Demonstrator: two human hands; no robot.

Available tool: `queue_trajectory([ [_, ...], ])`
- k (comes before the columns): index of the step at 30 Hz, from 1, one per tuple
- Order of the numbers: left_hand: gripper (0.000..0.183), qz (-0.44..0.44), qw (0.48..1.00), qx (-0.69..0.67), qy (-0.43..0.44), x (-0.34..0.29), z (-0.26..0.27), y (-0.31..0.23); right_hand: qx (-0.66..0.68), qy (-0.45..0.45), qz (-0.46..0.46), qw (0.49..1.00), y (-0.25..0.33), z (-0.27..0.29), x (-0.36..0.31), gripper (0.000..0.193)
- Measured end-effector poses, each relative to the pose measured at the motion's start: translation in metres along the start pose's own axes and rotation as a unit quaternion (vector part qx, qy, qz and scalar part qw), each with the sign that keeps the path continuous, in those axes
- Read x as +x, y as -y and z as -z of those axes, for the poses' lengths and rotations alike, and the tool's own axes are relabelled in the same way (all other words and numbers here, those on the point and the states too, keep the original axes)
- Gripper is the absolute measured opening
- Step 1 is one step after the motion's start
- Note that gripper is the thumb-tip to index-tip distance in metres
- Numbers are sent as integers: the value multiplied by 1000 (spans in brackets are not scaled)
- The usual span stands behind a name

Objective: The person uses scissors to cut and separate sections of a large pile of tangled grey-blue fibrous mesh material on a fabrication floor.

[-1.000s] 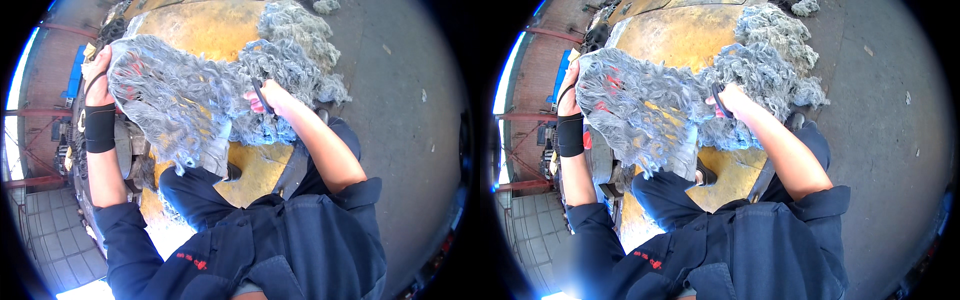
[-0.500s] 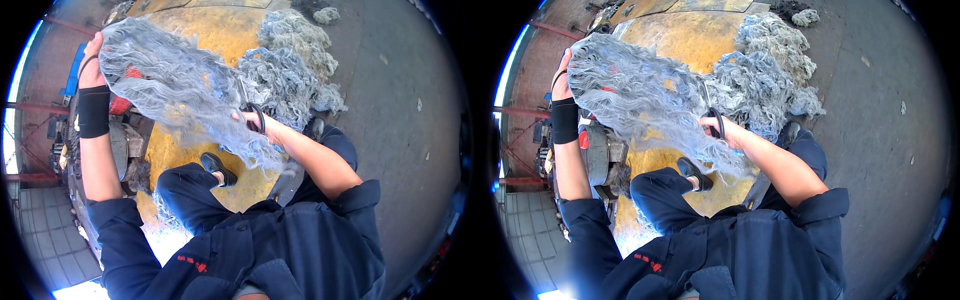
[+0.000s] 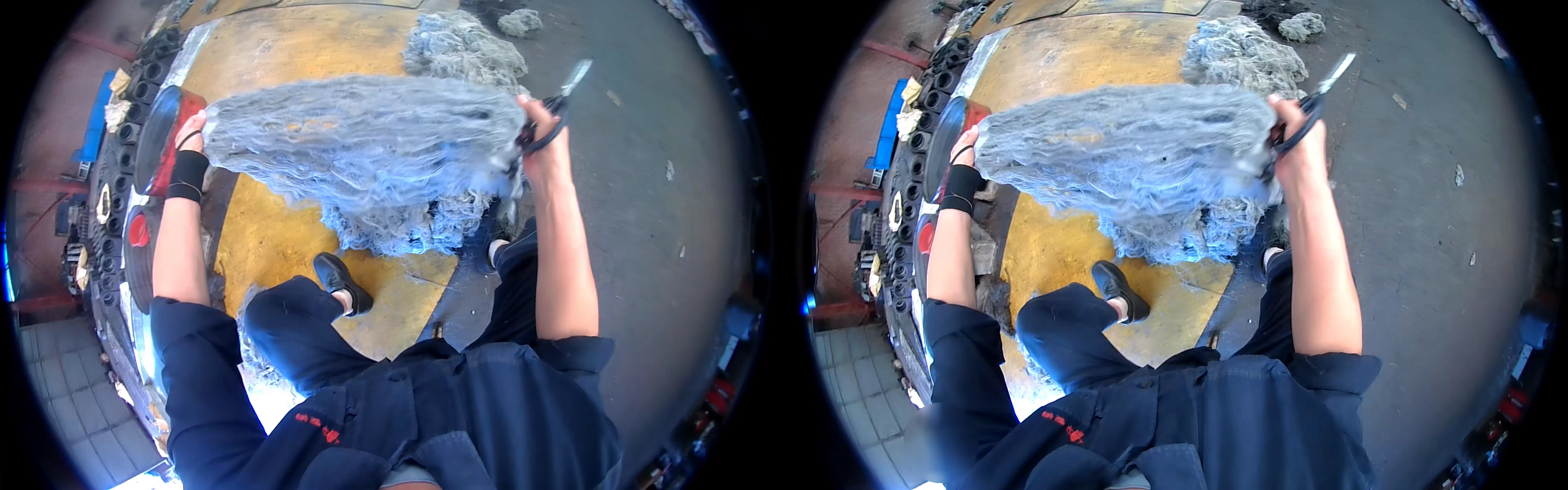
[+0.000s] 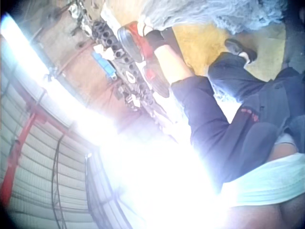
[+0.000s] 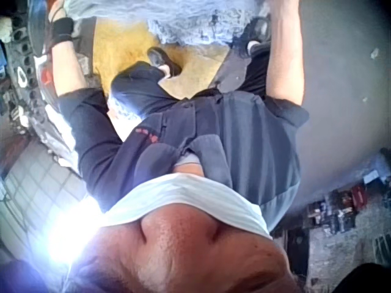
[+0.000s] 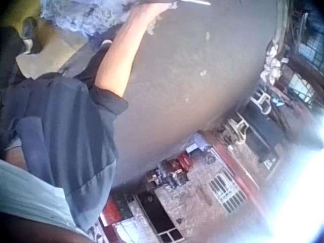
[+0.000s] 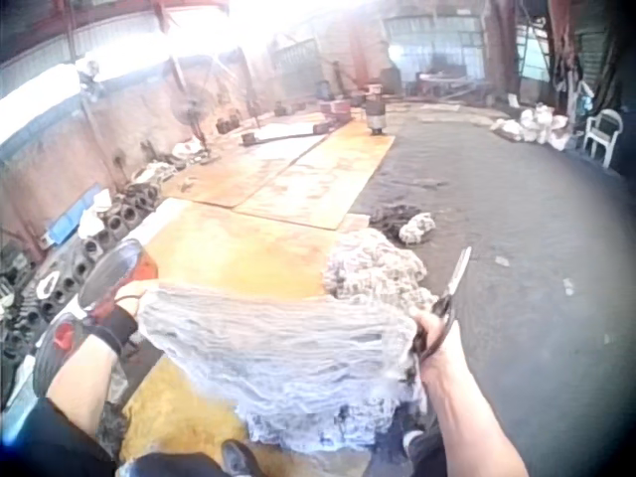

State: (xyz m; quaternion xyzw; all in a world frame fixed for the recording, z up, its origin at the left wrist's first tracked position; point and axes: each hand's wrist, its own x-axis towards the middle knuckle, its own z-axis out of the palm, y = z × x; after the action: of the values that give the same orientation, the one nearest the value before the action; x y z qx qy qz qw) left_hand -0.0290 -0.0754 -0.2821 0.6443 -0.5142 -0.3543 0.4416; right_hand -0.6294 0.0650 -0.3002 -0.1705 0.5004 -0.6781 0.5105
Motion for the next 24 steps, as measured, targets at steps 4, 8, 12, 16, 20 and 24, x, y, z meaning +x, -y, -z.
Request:
queue_trajectory([
  [4,25,28,999,10,-26,32,7,76,-78,28,-63,995,-22,3,-1,24],
  [8,25,90,996,-15,13,28,-12,125,-72,19,-109,991,-35,8,4,21],
  [12,44,133,986,-61,-81,0,-65,151,-40,36,-190,980,-62,-9,-9,13],
  [16,60,191,977,79,-52,-57,-112,125,24,59,-244,968,-84,-24,-20,9],
  [20,46,402,839,-201,308,-179,-214,63,50,40,-277,959,-94,-33,-24,6],
  [24,60,491,648,-454,364,-296,-291,57,75,62,-285,954,-100,-42,-33,5],
])
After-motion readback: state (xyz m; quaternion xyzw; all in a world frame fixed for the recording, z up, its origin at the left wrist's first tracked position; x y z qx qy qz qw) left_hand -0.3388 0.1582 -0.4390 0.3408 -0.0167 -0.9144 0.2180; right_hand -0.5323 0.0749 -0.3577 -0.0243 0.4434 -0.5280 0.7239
